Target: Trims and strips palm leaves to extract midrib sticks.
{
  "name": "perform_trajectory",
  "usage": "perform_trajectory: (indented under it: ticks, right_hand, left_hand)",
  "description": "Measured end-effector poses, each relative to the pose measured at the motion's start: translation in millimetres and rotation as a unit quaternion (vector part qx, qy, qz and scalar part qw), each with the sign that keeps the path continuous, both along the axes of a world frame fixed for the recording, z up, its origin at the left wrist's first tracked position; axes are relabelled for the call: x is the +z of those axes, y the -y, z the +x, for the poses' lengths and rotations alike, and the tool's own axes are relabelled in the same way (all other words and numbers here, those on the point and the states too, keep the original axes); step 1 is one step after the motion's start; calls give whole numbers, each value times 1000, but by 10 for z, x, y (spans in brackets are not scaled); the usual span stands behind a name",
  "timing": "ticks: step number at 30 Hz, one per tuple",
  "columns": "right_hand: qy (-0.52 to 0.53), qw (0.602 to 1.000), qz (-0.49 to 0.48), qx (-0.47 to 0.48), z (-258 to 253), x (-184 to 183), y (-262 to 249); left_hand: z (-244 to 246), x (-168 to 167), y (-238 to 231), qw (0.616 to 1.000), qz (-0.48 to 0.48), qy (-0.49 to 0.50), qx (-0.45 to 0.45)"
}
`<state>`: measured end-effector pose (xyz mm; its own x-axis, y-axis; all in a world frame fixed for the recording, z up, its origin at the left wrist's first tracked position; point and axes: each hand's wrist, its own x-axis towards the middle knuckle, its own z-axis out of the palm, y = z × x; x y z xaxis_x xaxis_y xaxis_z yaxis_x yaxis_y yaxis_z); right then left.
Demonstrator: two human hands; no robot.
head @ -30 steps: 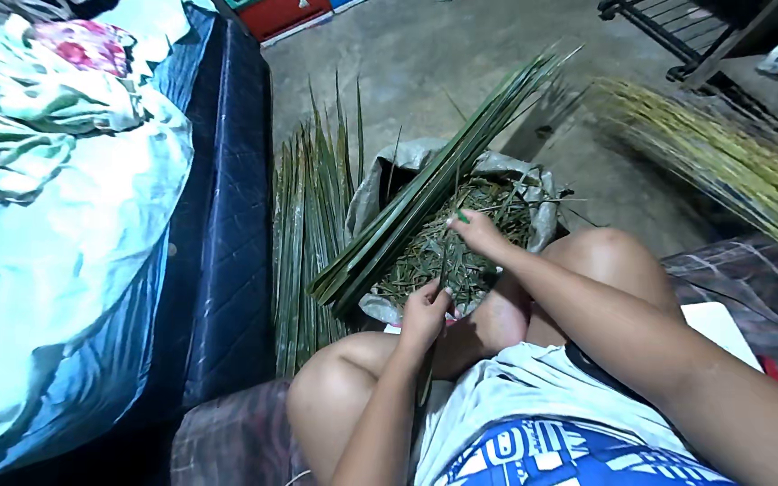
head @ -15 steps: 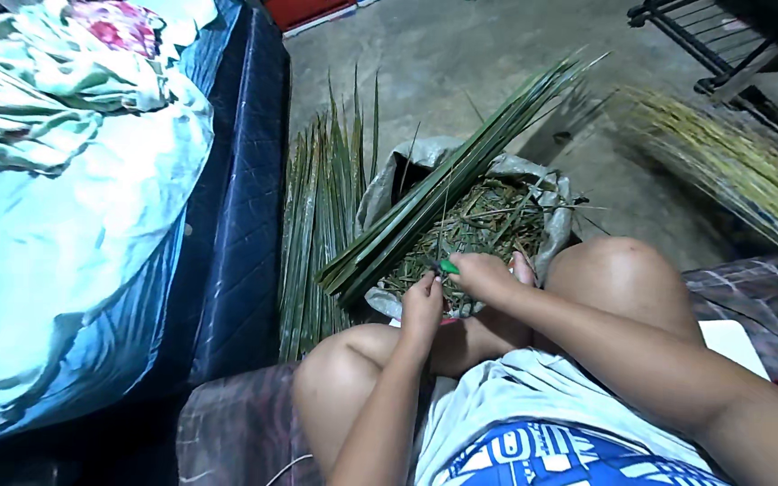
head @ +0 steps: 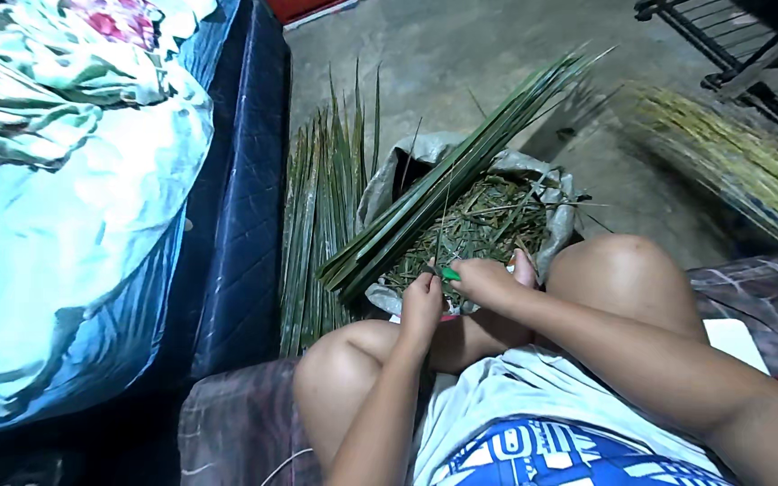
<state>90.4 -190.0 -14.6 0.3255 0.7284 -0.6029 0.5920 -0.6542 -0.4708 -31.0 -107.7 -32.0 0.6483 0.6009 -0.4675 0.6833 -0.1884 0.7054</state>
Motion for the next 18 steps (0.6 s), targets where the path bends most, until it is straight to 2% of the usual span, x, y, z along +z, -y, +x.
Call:
perform_trajectory:
  ticks: [5,8,14,18]
  right_hand:
    - [113,988,-4,-102,298,-117,-142]
    - [119,984,-6,-133,376,-141,-148]
    - [-46,998,-1,-39,24,-44,3]
    - [-8,999,-20,-26,35,15,-25]
  left_hand:
    - [39,23,23,1000,-10,5,-4]
    - [24,10,29,1000,-9,12,-6]
    - [1,-12,-1,1000,20,-5,-8]
    - [11,20,26,998,48,-29,-31]
